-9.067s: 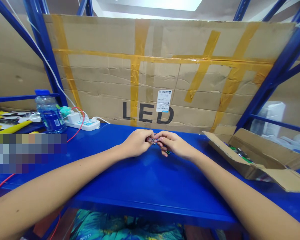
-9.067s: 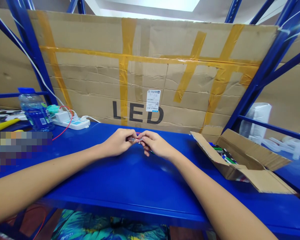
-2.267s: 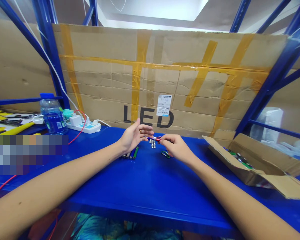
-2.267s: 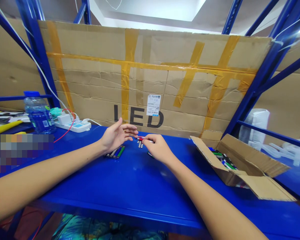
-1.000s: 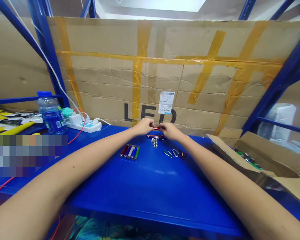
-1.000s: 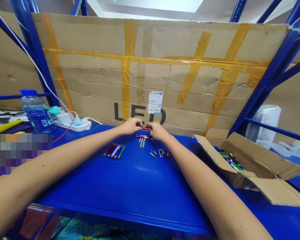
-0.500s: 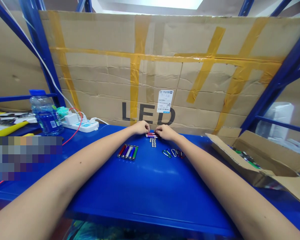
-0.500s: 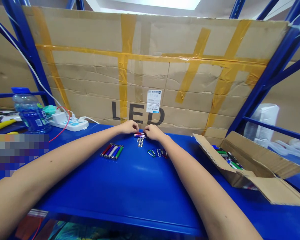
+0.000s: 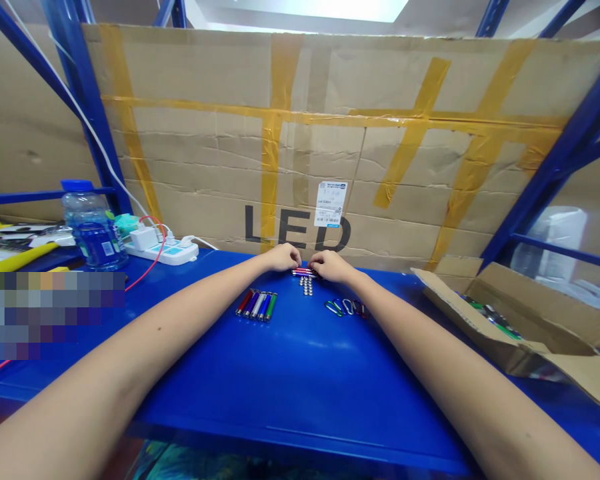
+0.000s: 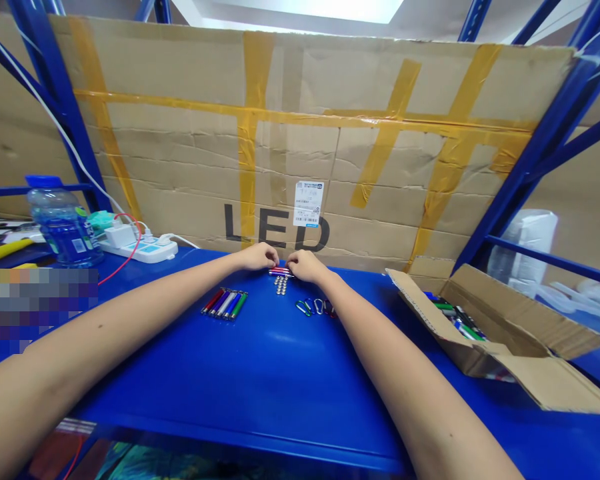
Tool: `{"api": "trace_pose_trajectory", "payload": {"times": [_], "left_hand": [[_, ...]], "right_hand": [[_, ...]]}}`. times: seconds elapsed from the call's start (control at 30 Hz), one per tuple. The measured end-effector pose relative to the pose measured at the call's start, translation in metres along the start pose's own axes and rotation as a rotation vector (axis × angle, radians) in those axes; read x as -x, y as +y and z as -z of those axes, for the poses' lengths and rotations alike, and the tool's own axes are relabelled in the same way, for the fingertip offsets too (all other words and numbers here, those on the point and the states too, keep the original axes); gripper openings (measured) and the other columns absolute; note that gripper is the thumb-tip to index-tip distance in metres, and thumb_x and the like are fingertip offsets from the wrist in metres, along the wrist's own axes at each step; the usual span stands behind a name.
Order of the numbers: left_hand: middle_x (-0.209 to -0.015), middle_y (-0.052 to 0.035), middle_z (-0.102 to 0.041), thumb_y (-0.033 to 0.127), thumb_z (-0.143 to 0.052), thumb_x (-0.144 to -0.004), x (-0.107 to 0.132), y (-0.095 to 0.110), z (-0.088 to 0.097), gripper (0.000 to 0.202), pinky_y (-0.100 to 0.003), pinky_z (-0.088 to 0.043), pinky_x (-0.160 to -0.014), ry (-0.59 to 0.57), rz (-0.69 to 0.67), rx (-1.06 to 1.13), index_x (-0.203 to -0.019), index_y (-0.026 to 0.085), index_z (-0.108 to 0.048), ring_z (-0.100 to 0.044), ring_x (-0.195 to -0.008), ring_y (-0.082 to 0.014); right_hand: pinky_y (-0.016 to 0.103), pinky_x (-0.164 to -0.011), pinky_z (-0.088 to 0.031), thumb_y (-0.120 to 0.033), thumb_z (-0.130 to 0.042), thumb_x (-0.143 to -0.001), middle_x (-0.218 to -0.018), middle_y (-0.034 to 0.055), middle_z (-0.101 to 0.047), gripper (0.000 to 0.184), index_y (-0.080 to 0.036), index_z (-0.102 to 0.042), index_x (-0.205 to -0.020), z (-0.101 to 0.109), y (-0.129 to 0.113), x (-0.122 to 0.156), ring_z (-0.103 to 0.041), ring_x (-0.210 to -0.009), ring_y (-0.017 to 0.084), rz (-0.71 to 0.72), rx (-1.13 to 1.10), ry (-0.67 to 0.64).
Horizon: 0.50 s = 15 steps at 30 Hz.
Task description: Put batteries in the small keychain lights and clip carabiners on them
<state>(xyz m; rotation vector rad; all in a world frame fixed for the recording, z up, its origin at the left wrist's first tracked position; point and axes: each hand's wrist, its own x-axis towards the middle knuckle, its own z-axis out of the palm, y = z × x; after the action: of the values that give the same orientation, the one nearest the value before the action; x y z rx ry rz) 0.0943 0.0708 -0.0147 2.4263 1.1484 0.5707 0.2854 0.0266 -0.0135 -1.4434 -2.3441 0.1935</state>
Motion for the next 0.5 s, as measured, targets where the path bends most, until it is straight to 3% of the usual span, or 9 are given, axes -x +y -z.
{"api": "trace_pose_trajectory", "payload": {"times": [0.17, 0.27, 0.4, 0.5], "left_hand": [[-0.088, -0.0055, -0.074, 0.018, -0.057, -0.072, 0.002, 0.000, 0.002, 0.022, -0.026, -0.047, -0.075, 0.025, 0.000, -0.009, -0.087, 0.015, -0.074, -0.065, -0.083, -0.0180], [-0.095, -0.0080, -0.074, 0.022, -0.055, -0.077, 0.016, 0.002, 0.008, 0.025, -0.029, -0.047, -0.080, 0.061, -0.003, -0.021, -0.093, 0.014, -0.073, -0.064, -0.089, -0.0199], [-0.096, -0.0064, -0.073, 0.028, -0.053, -0.082, 0.056, 0.006, 0.018, 0.024, -0.030, -0.045, -0.083, 0.128, -0.054, -0.051, -0.092, 0.016, -0.072, -0.064, -0.091, -0.0206], [-0.091, -0.0024, -0.074, 0.030, -0.055, -0.080, 0.086, 0.010, 0.027, 0.023, -0.026, -0.045, -0.082, 0.021, -0.085, -0.007, -0.088, 0.018, -0.072, -0.064, -0.087, -0.0178]], "right_hand": [[0.025, -0.079, -0.043, -0.014, -0.047, -0.088, -0.101, 0.0098, -0.073, 0.028, -0.013, -0.074, -0.095, 0.002, 0.000, -0.001, -0.064, -0.090, 0.019, -0.001, 0.010, 0.030], [0.026, -0.081, -0.043, -0.013, -0.046, -0.088, -0.101, 0.0110, -0.072, 0.027, -0.013, -0.073, -0.093, 0.008, -0.010, 0.008, -0.063, -0.092, 0.020, 0.021, 0.025, 0.082], [0.028, -0.079, -0.044, -0.011, -0.044, -0.088, -0.095, 0.0097, -0.072, 0.027, -0.014, -0.070, -0.093, 0.009, -0.048, 0.046, -0.063, -0.088, 0.020, 0.168, 0.052, 0.192], [0.031, -0.085, -0.045, -0.012, -0.047, -0.087, -0.104, 0.0088, -0.072, 0.028, -0.017, -0.069, -0.103, 0.000, -0.083, 0.080, -0.063, -0.093, 0.020, 0.356, 0.062, 0.089]]}}
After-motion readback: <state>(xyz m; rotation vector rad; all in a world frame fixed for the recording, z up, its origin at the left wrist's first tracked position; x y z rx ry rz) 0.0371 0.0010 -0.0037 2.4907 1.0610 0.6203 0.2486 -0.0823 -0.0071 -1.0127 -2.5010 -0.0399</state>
